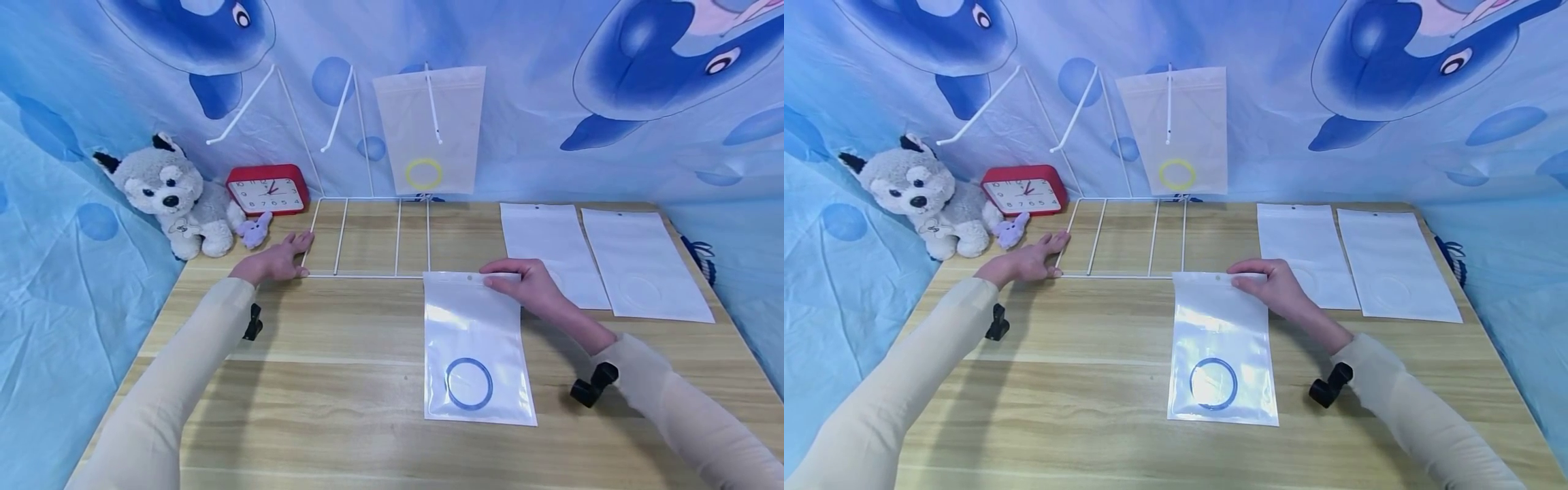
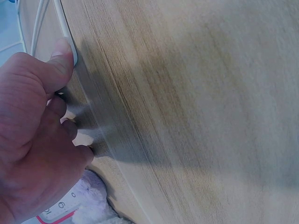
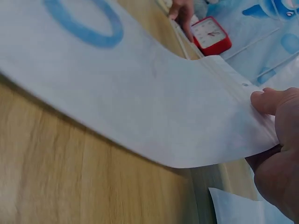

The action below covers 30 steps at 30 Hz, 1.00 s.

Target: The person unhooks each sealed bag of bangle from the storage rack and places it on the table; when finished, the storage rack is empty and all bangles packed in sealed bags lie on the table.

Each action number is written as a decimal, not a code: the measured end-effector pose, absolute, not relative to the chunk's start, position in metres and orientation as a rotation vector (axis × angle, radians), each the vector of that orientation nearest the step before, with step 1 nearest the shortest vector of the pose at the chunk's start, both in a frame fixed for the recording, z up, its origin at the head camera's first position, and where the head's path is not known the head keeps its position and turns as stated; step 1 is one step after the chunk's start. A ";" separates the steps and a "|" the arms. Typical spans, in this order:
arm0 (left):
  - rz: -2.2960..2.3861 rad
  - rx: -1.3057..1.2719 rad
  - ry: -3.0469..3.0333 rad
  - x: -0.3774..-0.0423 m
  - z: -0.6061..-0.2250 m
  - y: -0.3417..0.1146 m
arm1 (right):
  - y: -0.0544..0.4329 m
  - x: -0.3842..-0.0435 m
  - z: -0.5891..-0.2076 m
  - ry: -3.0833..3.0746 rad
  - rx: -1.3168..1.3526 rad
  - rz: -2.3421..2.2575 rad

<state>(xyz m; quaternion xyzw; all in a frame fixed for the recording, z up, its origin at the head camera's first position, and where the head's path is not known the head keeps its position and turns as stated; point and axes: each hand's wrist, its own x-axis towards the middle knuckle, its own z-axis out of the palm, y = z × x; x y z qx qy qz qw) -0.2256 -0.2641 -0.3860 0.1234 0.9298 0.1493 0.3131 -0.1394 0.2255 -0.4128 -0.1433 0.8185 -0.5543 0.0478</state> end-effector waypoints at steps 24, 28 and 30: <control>0.382 0.305 2.454 -0.225 -0.385 -0.263 | 0.221 -0.147 -0.430 2.785 -0.712 -1.454; 0.383 0.315 2.454 -0.225 -0.386 -0.263 | 0.220 -0.147 -0.429 2.800 -0.744 -1.415; 0.383 0.319 2.454 -0.226 -0.387 -0.264 | 0.220 -0.148 -0.429 2.805 -0.765 -1.390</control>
